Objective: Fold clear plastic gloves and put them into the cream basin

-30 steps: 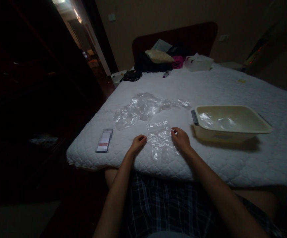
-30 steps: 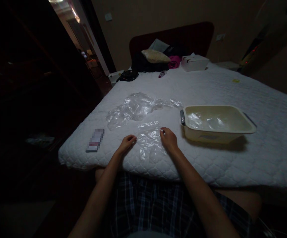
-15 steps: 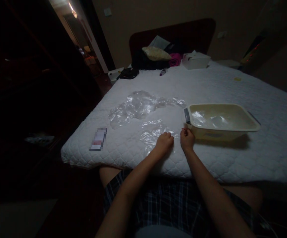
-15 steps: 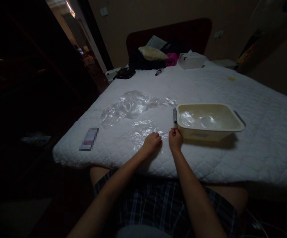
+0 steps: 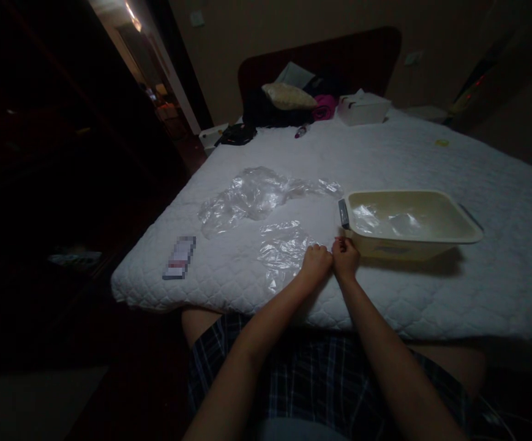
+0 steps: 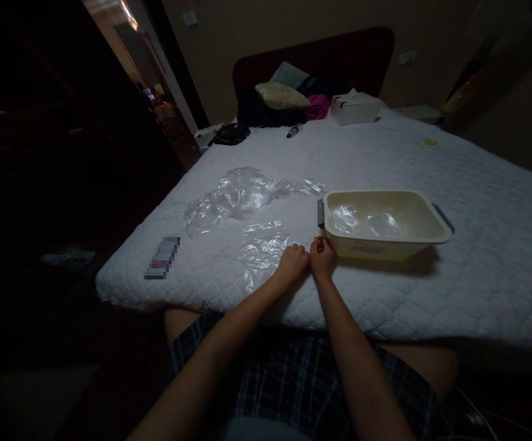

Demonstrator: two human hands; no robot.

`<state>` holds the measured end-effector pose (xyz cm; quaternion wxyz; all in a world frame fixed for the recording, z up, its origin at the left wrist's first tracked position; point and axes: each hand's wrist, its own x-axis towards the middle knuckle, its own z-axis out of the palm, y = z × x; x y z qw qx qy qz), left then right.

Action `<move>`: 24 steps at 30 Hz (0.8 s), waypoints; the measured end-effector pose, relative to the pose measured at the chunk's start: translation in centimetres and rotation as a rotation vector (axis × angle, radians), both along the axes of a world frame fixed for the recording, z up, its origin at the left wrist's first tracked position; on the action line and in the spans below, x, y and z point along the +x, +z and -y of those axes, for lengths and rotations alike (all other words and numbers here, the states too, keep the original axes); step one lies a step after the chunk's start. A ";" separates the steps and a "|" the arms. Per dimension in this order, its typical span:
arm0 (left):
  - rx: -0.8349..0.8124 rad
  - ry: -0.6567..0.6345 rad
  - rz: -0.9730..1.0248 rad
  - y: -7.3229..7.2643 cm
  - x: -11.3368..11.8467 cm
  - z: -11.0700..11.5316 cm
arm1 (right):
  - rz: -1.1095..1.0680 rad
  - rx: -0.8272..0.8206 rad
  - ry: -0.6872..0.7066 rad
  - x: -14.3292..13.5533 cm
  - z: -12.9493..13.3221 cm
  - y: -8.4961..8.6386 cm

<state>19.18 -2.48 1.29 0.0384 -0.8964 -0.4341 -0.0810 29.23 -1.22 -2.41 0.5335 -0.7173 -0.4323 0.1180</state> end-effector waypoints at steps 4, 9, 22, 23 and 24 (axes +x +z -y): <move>-0.057 0.033 0.055 0.5 -0.7 0.3 | -0.014 0.021 0.006 0.0 0.0 -0.1; -0.170 0.158 0.439 1.6 -2.7 0.4 | -0.003 0.024 0.007 0.0 0.0 -0.3; -0.663 0.534 1.372 0.8 -8.0 -3.8 | 0.604 0.243 0.530 -1.8 0.9 0.4; -0.677 0.542 1.377 0.7 -8.1 -3.9 | 0.638 0.245 0.569 -1.8 0.9 0.4; -0.684 0.550 1.368 0.6 -8.2 -4.0 | 0.668 0.241 0.607 -1.9 0.8 0.5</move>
